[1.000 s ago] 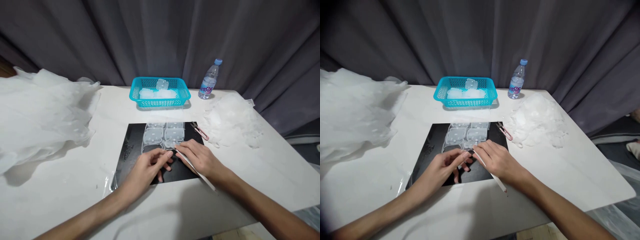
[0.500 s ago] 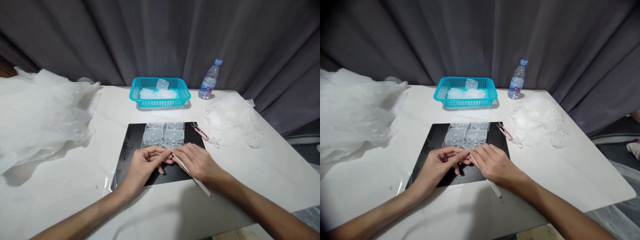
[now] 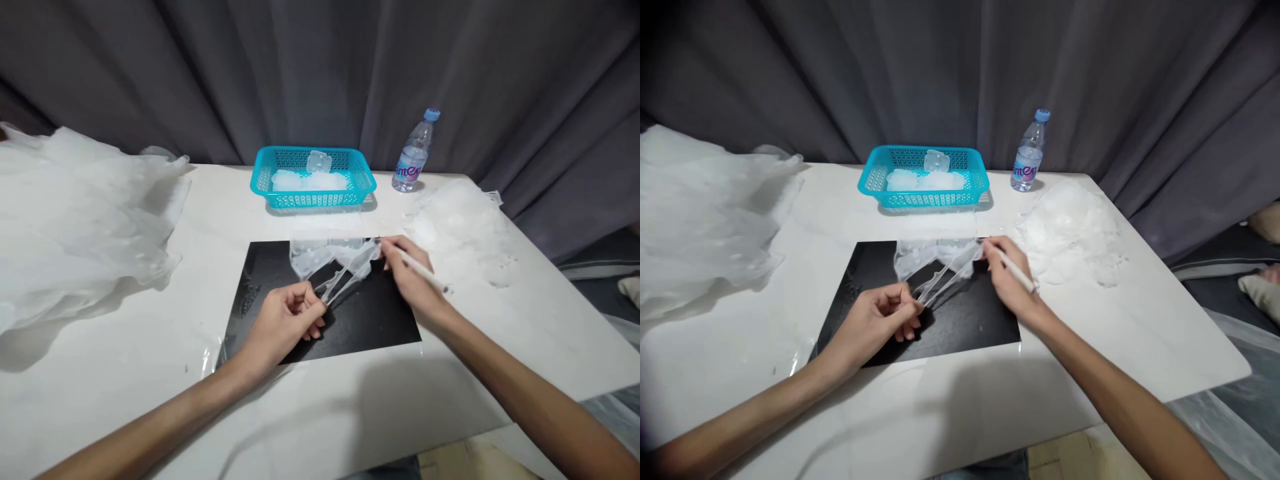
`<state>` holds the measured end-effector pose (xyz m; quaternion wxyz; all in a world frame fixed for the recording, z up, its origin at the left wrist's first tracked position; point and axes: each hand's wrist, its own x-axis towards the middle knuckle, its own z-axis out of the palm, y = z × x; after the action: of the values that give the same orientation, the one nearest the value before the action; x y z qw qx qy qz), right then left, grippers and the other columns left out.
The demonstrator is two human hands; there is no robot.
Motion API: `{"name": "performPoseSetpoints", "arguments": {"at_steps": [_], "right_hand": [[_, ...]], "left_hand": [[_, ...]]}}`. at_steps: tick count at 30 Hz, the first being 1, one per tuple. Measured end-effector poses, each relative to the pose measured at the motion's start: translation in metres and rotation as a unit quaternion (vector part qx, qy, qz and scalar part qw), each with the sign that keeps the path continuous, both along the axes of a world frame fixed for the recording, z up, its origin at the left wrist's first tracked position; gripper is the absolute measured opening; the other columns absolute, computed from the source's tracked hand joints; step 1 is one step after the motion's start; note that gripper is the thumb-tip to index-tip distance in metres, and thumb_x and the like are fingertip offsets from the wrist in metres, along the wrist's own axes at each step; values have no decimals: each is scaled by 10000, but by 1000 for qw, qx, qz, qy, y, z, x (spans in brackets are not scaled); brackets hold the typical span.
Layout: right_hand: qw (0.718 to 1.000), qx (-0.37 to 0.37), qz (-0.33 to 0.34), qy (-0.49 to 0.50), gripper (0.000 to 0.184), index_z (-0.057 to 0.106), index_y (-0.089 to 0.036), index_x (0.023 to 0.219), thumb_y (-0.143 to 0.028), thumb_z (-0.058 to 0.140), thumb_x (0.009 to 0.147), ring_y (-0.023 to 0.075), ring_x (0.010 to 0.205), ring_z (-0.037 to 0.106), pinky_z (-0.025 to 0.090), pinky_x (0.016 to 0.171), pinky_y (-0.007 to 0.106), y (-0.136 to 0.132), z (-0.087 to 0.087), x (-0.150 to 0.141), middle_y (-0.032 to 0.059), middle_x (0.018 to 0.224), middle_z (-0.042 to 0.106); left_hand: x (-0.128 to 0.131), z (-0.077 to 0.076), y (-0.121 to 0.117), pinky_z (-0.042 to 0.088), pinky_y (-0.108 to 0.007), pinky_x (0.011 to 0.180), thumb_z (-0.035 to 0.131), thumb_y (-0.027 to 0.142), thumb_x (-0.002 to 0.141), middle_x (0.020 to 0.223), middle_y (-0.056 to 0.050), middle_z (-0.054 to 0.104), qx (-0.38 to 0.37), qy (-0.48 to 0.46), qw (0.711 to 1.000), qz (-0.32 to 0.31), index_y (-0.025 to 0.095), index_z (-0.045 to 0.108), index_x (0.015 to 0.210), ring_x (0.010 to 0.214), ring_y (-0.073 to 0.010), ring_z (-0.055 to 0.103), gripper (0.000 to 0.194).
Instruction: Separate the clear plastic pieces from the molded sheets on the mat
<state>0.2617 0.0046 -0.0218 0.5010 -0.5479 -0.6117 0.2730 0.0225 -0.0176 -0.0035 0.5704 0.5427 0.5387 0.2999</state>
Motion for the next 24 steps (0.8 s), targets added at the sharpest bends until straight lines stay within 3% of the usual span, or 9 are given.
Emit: {"name": "performPoseSetpoints", "arguments": {"at_steps": [3, 5, 9, 13, 16, 19, 22, 24], "right_hand": [[986, -55, -27, 154, 324, 649, -200, 869, -507, 629, 971, 137, 581, 513, 422, 571, 271, 20, -5, 19, -36, 641, 537], [981, -62, -6, 185, 345, 651, -199, 844, -529, 661, 943, 134, 574, 503, 406, 554, 268, 22, -5, 21, -33, 631, 540], [993, -37, 78, 81, 221, 727, -211, 969, -416, 647, 992, 182, 854, 649, 505, 760, 296, 3, 9, 9, 27, 894, 692], [984, 46, 164, -46, 139, 744, -233, 1066, -265, 613, 1033, 193, 987, 680, 525, 905, 330, -23, 22, 1, 48, 1042, 722], [967, 117, 210, -89, 185, 727, -234, 1172, -185, 629, 1024, 184, 952, 682, 541, 897, 337, -34, 19, -5, 58, 1046, 734], [947, 177, 247, -105, 278, 686, -212, 1270, -129, 627, 1012, 192, 961, 667, 549, 890, 350, -40, 9, -17, 85, 1060, 727], [929, 199, 290, -117, 310, 667, -184, 1305, -117, 617, 1006, 195, 958, 641, 556, 872, 347, -47, 6, -27, 96, 1053, 691], [933, 190, 283, -114, 271, 685, -187, 1270, -146, 588, 1020, 196, 973, 622, 547, 883, 350, -50, 11, -25, 89, 1053, 646]], "left_hand": [[0, 4, 4, 403, -146, 387, 704, 353, 722, 523, 22, 641, -29, 13, 999, 6, 188, 504, 582, 421, -91, 583, 295], [-1, 6, 5, 390, -137, 376, 729, 367, 705, 515, 26, 629, -49, 23, 998, -13, 187, 501, 583, 422, -90, 581, 316], [-14, 18, 7, 425, -150, 373, 831, 477, 717, 515, 20, 641, -110, 13, 987, -121, 185, 518, 631, 401, -97, 583, 436], [-28, 38, 9, 424, -190, 343, 624, 719, 901, 517, -36, 664, -206, -97, 938, -263, 155, 643, 745, 356, -137, 595, 585], [-25, 36, 11, 585, -250, 527, 564, 736, 941, 748, -105, 780, -175, -159, 951, -198, 142, 711, 960, 605, -210, 761, 612], [-12, 18, 10, 643, -331, 805, 615, 766, 889, 948, -184, 810, -194, -185, 953, -137, 91, 757, 1004, 887, -277, 799, 700], [-4, 3, 7, 611, -347, 925, 721, 631, 893, 1013, -167, 805, -189, -216, 951, -115, 86, 772, 989, 928, -249, 776, 556], [-3, -1, 5, 598, -322, 938, 787, 494, 890, 1031, -131, 801, -162, -219, 957, -102, 102, 770, 1011, 936, -214, 757, 410]]}}
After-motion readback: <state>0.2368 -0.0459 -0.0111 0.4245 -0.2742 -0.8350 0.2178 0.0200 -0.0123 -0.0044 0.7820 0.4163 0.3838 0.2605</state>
